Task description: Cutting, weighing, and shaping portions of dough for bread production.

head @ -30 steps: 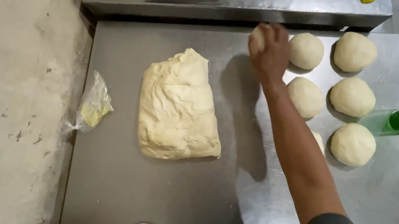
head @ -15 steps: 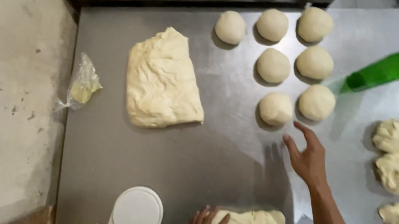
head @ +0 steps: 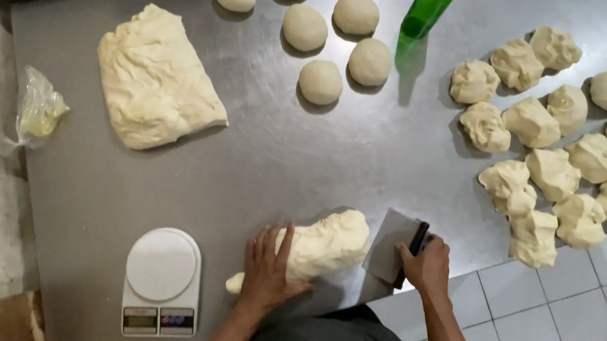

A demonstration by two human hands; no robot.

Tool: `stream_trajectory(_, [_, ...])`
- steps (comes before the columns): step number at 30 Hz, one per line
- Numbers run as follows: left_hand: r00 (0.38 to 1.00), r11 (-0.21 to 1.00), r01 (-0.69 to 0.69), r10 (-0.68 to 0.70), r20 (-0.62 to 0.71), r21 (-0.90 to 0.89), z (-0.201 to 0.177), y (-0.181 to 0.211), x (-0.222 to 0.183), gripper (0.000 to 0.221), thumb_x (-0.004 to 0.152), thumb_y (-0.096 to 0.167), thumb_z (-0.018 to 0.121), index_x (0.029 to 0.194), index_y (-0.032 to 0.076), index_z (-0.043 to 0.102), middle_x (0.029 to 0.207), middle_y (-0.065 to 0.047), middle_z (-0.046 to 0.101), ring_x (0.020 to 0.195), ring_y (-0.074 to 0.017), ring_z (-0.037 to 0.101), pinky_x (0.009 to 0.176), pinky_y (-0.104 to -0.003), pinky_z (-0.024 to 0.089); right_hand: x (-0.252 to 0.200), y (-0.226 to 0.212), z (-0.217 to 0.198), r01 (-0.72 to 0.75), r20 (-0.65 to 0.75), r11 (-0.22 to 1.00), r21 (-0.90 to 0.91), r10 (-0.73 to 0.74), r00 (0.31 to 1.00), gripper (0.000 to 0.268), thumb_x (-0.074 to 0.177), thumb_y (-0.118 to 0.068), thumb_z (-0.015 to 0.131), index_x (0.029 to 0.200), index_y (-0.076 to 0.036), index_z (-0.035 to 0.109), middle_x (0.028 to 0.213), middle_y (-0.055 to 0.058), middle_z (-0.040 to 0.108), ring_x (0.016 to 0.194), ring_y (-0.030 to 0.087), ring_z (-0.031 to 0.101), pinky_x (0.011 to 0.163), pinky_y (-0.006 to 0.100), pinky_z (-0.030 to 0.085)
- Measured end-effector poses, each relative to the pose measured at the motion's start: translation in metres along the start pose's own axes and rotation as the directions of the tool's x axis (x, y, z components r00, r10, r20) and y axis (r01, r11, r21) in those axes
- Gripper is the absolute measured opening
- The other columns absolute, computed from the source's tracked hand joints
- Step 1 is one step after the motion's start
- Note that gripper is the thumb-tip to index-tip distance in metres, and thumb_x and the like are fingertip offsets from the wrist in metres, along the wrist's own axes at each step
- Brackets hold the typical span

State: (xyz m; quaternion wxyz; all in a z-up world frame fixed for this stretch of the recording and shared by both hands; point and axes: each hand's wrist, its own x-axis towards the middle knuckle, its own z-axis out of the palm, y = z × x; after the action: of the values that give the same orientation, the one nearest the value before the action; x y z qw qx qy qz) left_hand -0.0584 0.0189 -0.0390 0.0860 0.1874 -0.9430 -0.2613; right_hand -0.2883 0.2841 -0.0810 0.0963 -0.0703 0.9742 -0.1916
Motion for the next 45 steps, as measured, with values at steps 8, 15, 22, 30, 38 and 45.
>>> stream_trajectory(8, [0.994, 0.998, -0.031, 0.037, -0.107, 0.06, 0.009, -0.004, -0.009, 0.137, 0.045, 0.057, 0.095, 0.156, 0.006, 0.035, 0.141, -0.018, 0.05, 0.127, -0.0385, 0.048, 0.109, -0.055, 0.037, 0.001, 0.021, -0.011, -0.001, -0.004, 0.967, 0.256, 0.002, 1.0, 0.048, 0.098, -0.023, 0.068, 0.127, 0.009, 0.05, 0.109, 0.027, 0.068, 0.095, 0.038, 0.069, 0.081, 0.047, 0.056])
stream_trajectory(15, [0.998, 0.999, 0.025, -0.028, -0.051, -0.045, 0.018, -0.018, -0.007, 0.121, 0.054, 0.047, 0.095, 0.155, 0.007, 0.04, 0.129, -0.014, 0.058, 0.118, -0.0358, 0.053, 0.105, -0.049, 0.043, -0.036, -0.102, -0.063, 0.084, 0.206, 0.847, 0.525, -0.222, 0.953, 0.048, 0.095, -0.018, 0.07, 0.131, 0.004, 0.048, 0.108, 0.015, 0.067, 0.091, 0.02, 0.067, 0.074, 0.036, 0.058])
stream_trajectory(22, [0.997, 0.992, -0.02, 0.01, -0.082, -0.124, 0.017, -0.027, -0.02, 0.108, 0.06, 0.042, 0.096, 0.148, 0.006, 0.046, 0.123, -0.016, 0.059, 0.114, -0.0376, 0.055, 0.099, -0.05, 0.045, -0.097, -0.166, -0.008, 0.47, 0.25, 0.833, 0.292, -0.541, 0.803, 0.049, 0.091, -0.012, 0.068, 0.13, 0.003, 0.043, 0.089, 0.029, 0.069, 0.081, 0.044, 0.068, 0.067, 0.05, 0.053])
stream_trajectory(30, [0.989, 0.97, 0.113, -0.13, -0.07, -0.216, 0.011, -0.024, -0.027, 0.081, 0.065, 0.021, 0.088, 0.138, 0.007, 0.056, 0.111, -0.015, 0.062, 0.102, -0.0384, 0.063, 0.087, -0.049, 0.054, -0.111, -0.182, 0.045, 0.528, 0.227, 0.844, 0.091, -0.534, 0.814, 0.036, 0.095, -0.015, 0.063, 0.121, 0.0, 0.043, 0.082, 0.029, 0.068, 0.069, 0.052, 0.065, 0.059, 0.061, 0.049])
stream_trajectory(38, [0.973, 0.926, 0.215, -0.23, -0.012, -0.311, -0.001, -0.023, -0.023, 0.063, 0.071, 0.017, 0.084, 0.13, 0.011, 0.063, 0.114, -0.015, 0.066, 0.102, -0.0408, 0.066, 0.083, -0.051, 0.055, -0.106, -0.193, 0.06, 0.454, 0.246, 0.89, 0.049, -0.451, 0.858, 0.032, 0.096, -0.02, 0.059, 0.121, -0.006, 0.045, 0.085, 0.027, 0.07, 0.071, 0.052, 0.065, 0.062, 0.065, 0.049])
stream_trajectory(45, [0.983, 0.912, 0.11, -0.158, -0.093, -0.395, -0.028, -0.02, -0.022, 0.058, 0.069, 0.021, 0.089, 0.123, 0.009, 0.068, 0.116, -0.016, 0.068, 0.105, -0.0396, 0.066, 0.085, -0.048, 0.056, -0.09, -0.17, 0.074, 0.5, 0.214, 0.848, 0.177, -0.529, 0.821, 0.037, 0.092, -0.022, 0.066, 0.116, -0.004, 0.043, 0.081, 0.028, 0.068, 0.073, 0.052, 0.065, 0.062, 0.063, 0.049])
